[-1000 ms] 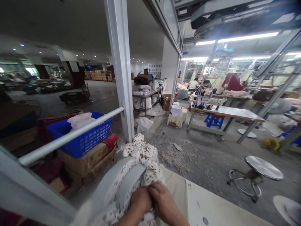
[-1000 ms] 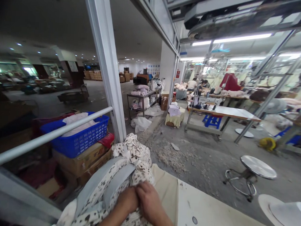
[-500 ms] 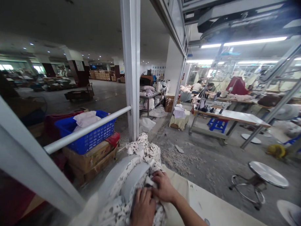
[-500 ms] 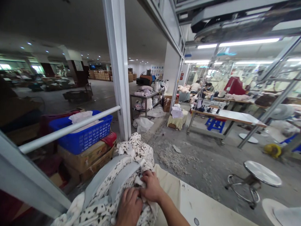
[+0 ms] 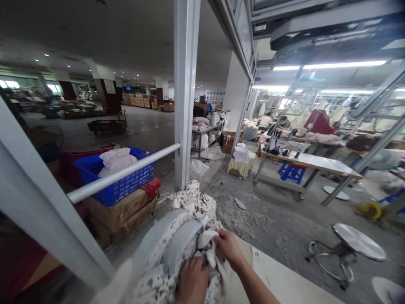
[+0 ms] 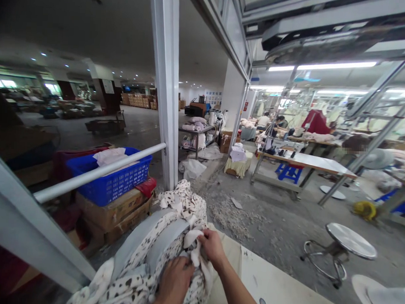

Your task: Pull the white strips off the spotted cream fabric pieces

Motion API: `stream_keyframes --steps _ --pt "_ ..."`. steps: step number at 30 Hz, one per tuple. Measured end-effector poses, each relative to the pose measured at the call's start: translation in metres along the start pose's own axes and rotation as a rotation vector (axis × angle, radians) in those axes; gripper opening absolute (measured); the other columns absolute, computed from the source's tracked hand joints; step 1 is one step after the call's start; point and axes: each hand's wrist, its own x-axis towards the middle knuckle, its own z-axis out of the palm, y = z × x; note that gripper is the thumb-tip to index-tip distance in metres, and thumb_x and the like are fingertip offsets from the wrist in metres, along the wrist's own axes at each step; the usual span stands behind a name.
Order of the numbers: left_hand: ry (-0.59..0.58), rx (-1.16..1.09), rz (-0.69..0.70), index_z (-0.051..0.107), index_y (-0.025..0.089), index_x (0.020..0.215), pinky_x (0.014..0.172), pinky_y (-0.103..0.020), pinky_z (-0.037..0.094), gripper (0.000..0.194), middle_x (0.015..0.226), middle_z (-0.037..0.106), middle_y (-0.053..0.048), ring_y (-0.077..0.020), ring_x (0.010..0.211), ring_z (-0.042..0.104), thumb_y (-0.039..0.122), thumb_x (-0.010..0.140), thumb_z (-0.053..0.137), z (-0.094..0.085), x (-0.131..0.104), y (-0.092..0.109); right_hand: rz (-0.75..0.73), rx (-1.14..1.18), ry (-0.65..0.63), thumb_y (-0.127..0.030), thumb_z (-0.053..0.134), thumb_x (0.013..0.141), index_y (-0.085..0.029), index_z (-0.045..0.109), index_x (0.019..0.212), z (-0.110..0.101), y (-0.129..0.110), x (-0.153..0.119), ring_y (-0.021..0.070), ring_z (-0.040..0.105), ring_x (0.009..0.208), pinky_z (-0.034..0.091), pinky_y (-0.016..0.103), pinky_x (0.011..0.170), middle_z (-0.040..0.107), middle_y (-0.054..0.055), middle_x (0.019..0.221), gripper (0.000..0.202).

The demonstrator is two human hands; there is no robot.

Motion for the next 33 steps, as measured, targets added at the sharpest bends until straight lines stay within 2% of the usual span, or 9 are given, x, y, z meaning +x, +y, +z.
stream_keyframes --steps 3,9,12,15,19,22,25,28,33 --pt "0.018 -0.001 0.009 0.076 0.034 0.106 0.092 -0.038 0.047 0.025 0.108 0.071 0.001 -0.0227 0.106 0.063 0.018 0.095 0.062 0.001 -0.001 0.003 -0.032 -0.200 0.108 -0.037 0.067 0.074 -0.024 0.053 0.067 0.000 0.005 -0.026 0.0243 0.056 0.076 0.031 0.036 0.072 0.060 0.003 0.070 0.020" --pt "0.051 -0.018 0.009 0.076 0.029 0.095 0.093 -0.038 0.047 0.017 0.106 0.073 0.002 -0.0208 0.102 0.065 0.017 0.093 0.064 0.004 -0.008 0.002 0.078 -0.181 0.010 -0.025 0.064 0.068 -0.025 0.051 0.055 0.008 0.020 -0.063 0.0252 0.056 0.066 0.033 0.039 0.069 0.060 0.007 0.061 0.019" --pt "0.058 -0.025 0.003 0.076 0.027 0.091 0.090 -0.036 0.048 0.018 0.100 0.074 0.002 -0.0194 0.099 0.067 0.013 0.092 0.064 0.003 -0.007 0.001 0.143 0.063 -0.063 -0.041 0.060 0.073 -0.024 0.053 0.061 -0.016 -0.001 -0.050 0.0194 0.050 0.056 0.040 0.035 0.061 0.052 0.001 0.056 0.022" --pt "0.054 -0.027 0.002 0.076 0.028 0.087 0.088 -0.034 0.047 0.020 0.096 0.075 0.003 -0.0184 0.096 0.067 0.012 0.091 0.063 0.001 -0.005 0.001 0.088 0.324 -0.045 -0.063 0.051 0.081 -0.024 0.057 0.080 -0.056 -0.035 -0.033 0.0173 0.054 0.061 0.049 0.033 0.063 0.061 0.002 0.071 0.040" --pt "0.032 -0.028 -0.013 0.075 0.028 0.087 0.091 -0.035 0.047 0.020 0.094 0.074 0.003 -0.0184 0.097 0.067 0.013 0.092 0.062 -0.003 -0.003 0.003 -0.026 0.430 0.005 -0.065 0.050 0.087 -0.023 0.061 0.102 -0.081 -0.054 -0.025 0.0166 0.063 0.076 0.052 0.032 0.075 0.070 0.005 0.093 0.045" --pt "0.006 -0.035 -0.035 0.077 0.027 0.091 0.092 -0.036 0.048 0.021 0.101 0.075 0.002 -0.0200 0.102 0.068 0.012 0.091 0.062 -0.007 -0.001 0.004 -0.014 0.283 -0.012 -0.046 0.057 0.087 -0.022 0.067 0.105 -0.054 -0.027 -0.036 0.0188 0.066 0.076 0.051 0.032 0.069 0.072 0.004 0.090 0.031" --pt "-0.024 -0.045 -0.052 0.077 0.027 0.093 0.093 -0.038 0.050 0.021 0.100 0.075 0.001 -0.0212 0.102 0.069 0.014 0.091 0.061 -0.010 0.002 0.006 -0.037 -0.020 -0.019 -0.022 0.061 0.072 -0.019 0.067 0.063 -0.010 0.015 -0.052 0.0226 0.063 0.066 0.046 0.035 0.068 0.067 0.005 0.061 0.011" --pt "-0.044 -0.063 -0.048 0.077 0.029 0.103 0.100 -0.042 0.050 0.016 0.105 0.076 0.000 -0.0232 0.106 0.069 0.028 0.093 0.064 -0.009 0.002 0.007 -0.104 -0.235 0.051 -0.017 0.049 0.081 -0.018 0.076 0.080 0.021 0.042 -0.062 0.0297 0.068 0.089 0.047 0.042 0.087 0.076 0.014 0.087 0.027" --pt "-0.086 -0.030 0.015 0.069 0.029 0.130 0.117 -0.054 0.041 0.051 0.138 0.066 -0.010 -0.0351 0.133 0.057 0.051 0.085 0.074 0.012 -0.007 0.003 -0.108 -0.410 0.117 -0.016 0.038 0.092 -0.016 0.073 0.098 0.035 0.047 -0.065 0.0296 0.066 0.105 0.047 0.040 0.099 0.071 0.018 0.106 0.036"
